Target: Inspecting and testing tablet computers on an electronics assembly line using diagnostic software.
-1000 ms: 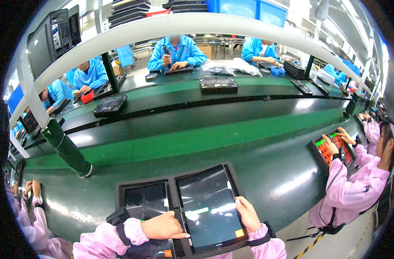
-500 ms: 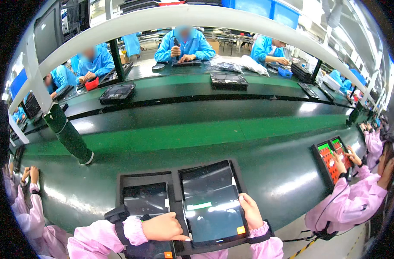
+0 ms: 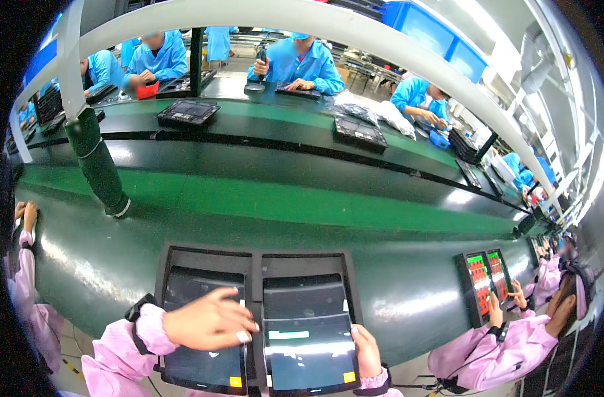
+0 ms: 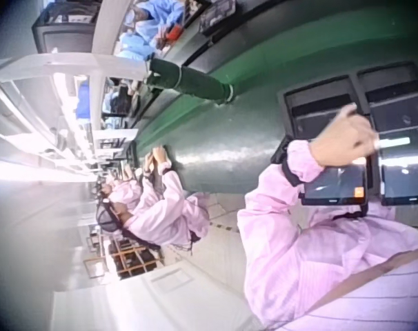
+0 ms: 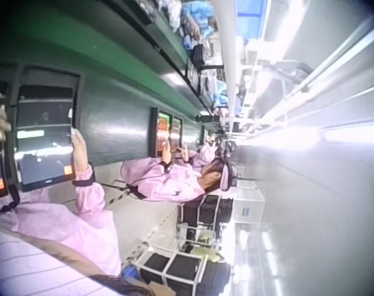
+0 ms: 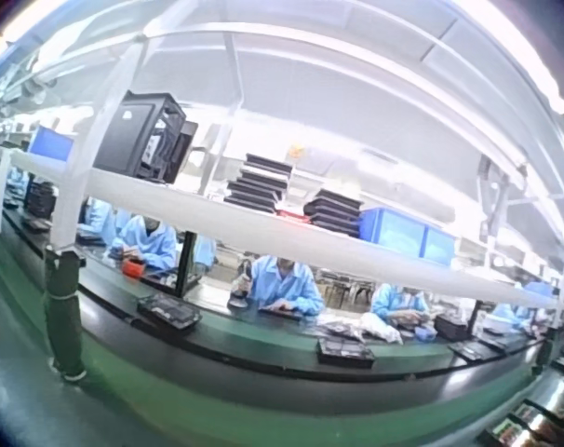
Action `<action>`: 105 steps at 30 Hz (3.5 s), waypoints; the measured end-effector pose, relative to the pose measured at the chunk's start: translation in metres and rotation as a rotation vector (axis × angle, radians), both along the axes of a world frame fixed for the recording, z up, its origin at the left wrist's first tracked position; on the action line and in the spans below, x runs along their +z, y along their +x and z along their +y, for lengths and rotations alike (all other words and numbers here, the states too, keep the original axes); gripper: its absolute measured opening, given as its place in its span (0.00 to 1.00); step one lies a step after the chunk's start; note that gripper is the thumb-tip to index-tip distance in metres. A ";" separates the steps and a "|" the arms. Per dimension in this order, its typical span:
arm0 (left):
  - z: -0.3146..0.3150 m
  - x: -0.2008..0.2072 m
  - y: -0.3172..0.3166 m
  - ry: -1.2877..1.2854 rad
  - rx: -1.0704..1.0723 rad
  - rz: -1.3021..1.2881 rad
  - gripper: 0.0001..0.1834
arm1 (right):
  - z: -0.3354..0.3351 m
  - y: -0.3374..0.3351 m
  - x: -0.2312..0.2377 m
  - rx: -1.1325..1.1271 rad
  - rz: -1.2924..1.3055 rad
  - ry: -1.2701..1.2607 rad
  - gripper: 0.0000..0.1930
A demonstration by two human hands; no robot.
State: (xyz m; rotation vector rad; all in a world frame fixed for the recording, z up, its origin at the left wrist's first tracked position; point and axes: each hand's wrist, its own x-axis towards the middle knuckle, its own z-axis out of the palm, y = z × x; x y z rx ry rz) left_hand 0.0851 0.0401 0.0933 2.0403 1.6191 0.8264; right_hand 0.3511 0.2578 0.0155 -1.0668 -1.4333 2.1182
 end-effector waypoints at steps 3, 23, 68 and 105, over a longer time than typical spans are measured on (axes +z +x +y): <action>-0.008 0.002 -0.028 0.088 0.298 0.022 0.13 | 0.006 -0.005 0.001 -0.008 0.042 -0.047 0.11; -0.042 -0.067 -0.099 0.166 0.787 0.165 0.14 | 0.043 -0.005 0.013 0.343 -0.137 -0.212 0.09; -0.039 -0.074 -0.115 0.059 0.734 0.101 0.09 | 0.047 -0.171 0.011 0.797 -0.058 0.695 0.12; -0.067 -0.036 -0.070 0.039 0.437 0.229 0.17 | 0.013 -0.129 0.017 0.253 0.053 0.947 0.08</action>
